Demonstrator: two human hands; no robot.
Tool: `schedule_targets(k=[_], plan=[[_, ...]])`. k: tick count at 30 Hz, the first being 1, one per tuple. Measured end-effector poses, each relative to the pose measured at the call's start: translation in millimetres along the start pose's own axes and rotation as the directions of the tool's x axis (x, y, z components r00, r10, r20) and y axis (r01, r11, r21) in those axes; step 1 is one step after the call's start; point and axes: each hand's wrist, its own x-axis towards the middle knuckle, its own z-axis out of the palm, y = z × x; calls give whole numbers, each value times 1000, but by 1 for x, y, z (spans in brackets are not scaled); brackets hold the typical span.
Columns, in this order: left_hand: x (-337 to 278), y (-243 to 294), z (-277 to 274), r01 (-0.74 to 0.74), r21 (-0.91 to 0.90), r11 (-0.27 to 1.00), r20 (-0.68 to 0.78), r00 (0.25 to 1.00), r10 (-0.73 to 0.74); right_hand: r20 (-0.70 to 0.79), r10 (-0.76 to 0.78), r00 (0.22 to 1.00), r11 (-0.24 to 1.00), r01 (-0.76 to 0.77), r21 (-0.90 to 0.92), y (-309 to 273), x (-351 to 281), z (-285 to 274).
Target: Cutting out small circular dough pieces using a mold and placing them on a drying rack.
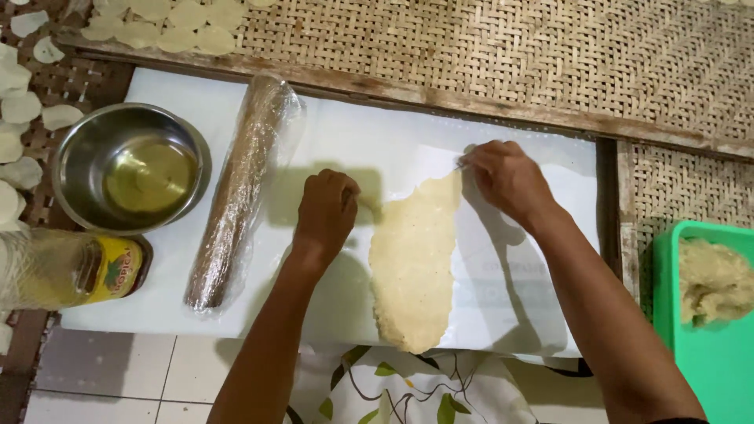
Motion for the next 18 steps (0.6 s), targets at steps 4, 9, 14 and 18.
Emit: schedule_targets(k=[4, 9, 14, 18], plan=[[-11, 21, -17, -31, 56, 998, -17, 999, 32, 8, -55, 998, 998, 55, 0, -17, -7, -1], [-23, 24, -21, -115, 164, 980, 115, 989, 97, 85, 8, 996, 977, 10, -212, -23, -14, -4], [-26, 14, -10, -61, 118, 991, 64, 996, 54, 82, 8, 997, 959, 16, -284, -27, -36, -5], [-25, 13, -9, -161, 156, 975, 67, 986, 152, 149, 84, 985, 923, -21, -385, -35, -51, -16]])
